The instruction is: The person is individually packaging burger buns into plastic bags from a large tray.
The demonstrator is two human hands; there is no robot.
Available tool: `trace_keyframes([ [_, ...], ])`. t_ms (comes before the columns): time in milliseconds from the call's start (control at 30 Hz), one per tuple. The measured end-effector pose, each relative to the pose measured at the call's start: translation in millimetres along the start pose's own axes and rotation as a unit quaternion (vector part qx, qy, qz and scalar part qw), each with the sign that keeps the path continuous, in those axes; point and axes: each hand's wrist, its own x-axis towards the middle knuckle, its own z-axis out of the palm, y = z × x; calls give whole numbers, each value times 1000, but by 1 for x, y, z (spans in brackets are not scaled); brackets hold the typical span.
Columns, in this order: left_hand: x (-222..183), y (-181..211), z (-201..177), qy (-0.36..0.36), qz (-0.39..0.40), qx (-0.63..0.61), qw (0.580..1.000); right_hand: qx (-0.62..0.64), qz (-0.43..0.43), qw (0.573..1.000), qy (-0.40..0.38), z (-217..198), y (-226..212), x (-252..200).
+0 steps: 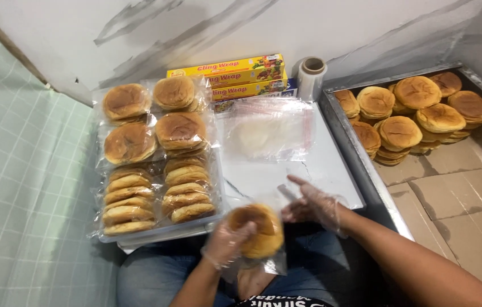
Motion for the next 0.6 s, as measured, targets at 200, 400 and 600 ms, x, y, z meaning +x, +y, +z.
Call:
trace_keyframes([
  [200,-51,68,-59,-61,193,-555,807,45,-47,996,55,-2,-4,-9],
  [400,-18,81,-163,221,199,-443,846,134,-53,988,47,-21,27,22],
  [600,44,101,-220,145,276,-522,794,135,-46,989,40,-28,32,28],
])
